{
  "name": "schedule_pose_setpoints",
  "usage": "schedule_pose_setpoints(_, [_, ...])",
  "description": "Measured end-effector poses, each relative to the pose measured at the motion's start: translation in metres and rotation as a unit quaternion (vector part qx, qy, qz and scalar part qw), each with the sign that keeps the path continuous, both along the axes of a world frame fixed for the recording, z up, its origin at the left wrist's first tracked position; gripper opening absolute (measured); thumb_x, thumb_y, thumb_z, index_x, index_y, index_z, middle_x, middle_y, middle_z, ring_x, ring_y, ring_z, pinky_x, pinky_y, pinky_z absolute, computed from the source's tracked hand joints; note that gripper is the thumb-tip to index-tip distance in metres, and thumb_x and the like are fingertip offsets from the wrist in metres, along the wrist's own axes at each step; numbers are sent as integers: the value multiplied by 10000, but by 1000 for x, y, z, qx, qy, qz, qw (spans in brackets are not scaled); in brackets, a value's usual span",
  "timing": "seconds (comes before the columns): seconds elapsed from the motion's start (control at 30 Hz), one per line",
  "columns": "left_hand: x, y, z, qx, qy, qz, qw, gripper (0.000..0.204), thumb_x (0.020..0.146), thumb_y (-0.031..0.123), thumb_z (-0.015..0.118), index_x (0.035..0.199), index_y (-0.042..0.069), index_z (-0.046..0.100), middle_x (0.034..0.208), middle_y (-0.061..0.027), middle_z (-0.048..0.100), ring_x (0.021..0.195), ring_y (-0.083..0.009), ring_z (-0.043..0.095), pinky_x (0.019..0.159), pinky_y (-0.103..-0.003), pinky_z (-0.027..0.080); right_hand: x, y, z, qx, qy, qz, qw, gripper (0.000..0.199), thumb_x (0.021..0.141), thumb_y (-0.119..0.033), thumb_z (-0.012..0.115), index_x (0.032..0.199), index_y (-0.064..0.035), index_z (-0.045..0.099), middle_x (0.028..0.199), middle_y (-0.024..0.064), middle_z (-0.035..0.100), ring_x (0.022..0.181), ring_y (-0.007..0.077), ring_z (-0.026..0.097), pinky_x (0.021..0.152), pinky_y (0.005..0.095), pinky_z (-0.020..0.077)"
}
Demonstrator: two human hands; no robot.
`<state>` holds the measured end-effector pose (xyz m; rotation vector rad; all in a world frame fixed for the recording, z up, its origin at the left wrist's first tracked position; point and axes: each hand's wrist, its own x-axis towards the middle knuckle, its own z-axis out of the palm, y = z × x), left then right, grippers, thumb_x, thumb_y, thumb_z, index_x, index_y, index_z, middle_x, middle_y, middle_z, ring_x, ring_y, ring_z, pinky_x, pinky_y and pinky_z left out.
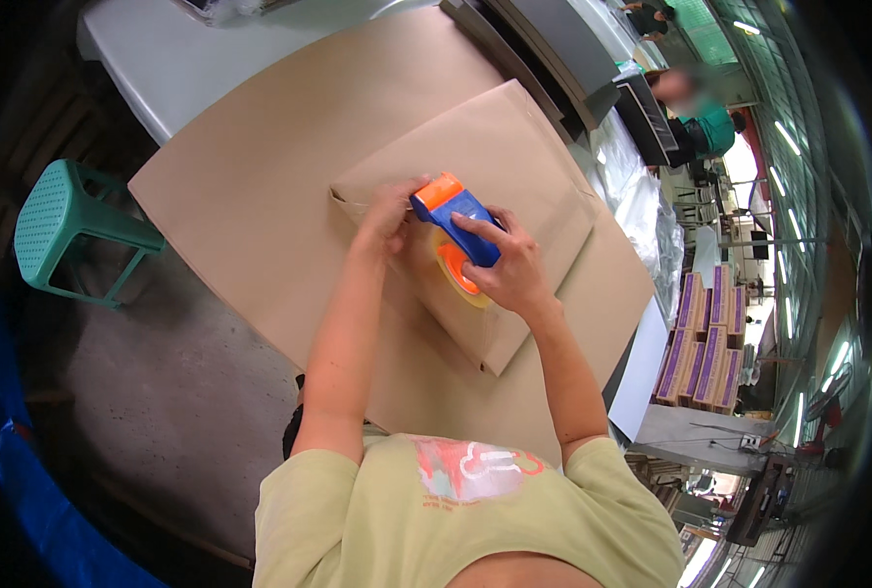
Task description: The person picks up a sheet of brown paper from a pallet, places it on a table, and uses a tape dispenser to wrap and secure a packaged board with the paper.
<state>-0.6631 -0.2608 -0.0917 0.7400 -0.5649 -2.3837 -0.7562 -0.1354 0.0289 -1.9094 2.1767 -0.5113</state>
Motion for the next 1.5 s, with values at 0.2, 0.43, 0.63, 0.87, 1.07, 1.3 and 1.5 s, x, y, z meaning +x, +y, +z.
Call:
schedule_pose_setpoints(0.2, [-3, 3, -1, -57, -34, 12, 998, 214, 853, 167, 583, 926, -33, 598, 761, -75, 625, 673, -128, 595, 590, -236, 444, -9, 52, 5, -29, -36, 13, 999, 500, 628, -114, 671, 1111, -224, 601, 1051, 166, 542, 861, 315, 597, 740, 380, 506])
schedule_pose_setpoints(0.43, [-13, 28, -5, -391, -88, 199, 894, 376, 804, 165, 628, 1154, 83, 517, 967, -36, 598, 888, -183, 554, 775, -297, 447, -18, 101, 7, -12, 12, -21, 1000, 463, 622, -166, 691, 1075, -233, 622, 1017, 184, 562, 836, 317, 601, 714, 379, 509])
schedule_pose_setpoints(0.63, [-28, 27, -7, -601, -402, 286, 628, 791, 630, 210, 725, 1329, 205, 354, 1167, -25, 506, 1090, -233, 390, 932, -446, 291, -34, 33, -4, 39, 49, 25, 998, 383, 635, -230, 655, 1017, -203, 646, 895, 155, 589, 780, 298, 595, 689, 364, 498])
schedule_pose_setpoints(0.87, [-27, 17, 5, -501, -641, 210, 542, 962, 658, 278, 709, 1407, 327, 107, 1338, -96, 336, 1235, -353, 229, 851, -625, 226, -43, 3, -5, 143, 65, 45, 987, 346, 679, -322, 618, 1001, -201, 646, 854, 120, 580, 804, 284, 578, 742, 360, 474])
schedule_pose_setpoints(1.07, [17, -44, 10, -463, -666, 378, 447, 784, 735, 289, 676, 1371, 193, 225, 1388, -173, 227, 1253, -403, 207, 844, -626, 271, -37, 1, -2, 135, 61, 61, 987, 341, 700, -345, 588, 1009, -208, 640, 993, 74, 582, 878, 259, 577, 754, 361, 471])
schedule_pose_setpoints(1.3, [-2, 39, 14, -686, -255, -114, 672, 472, 910, 437, 364, 1303, 179, 405, 1317, -81, 420, 1223, -301, 362, 1034, -422, 238, -46, -2, -3, 147, 65, 113, 981, 339, 696, -305, 577, 1003, -175, 639, 1055, 72, 598, 892, 261, 581, 774, 357, 468])
schedule_pose_setpoints(1.5, [29, -66, 19, -642, -640, -191, 377, 551, 865, 595, 246, 1320, 314, 377, 1416, 1, 287, 1335, -199, 168, 1043, -585, 43, -46, -7, -4, 146, 51, 134, 979, 374, 679, -269, 581, 1016, -112, 623, 975, 92, 618, 881, 281, 575, 775, 360, 464])
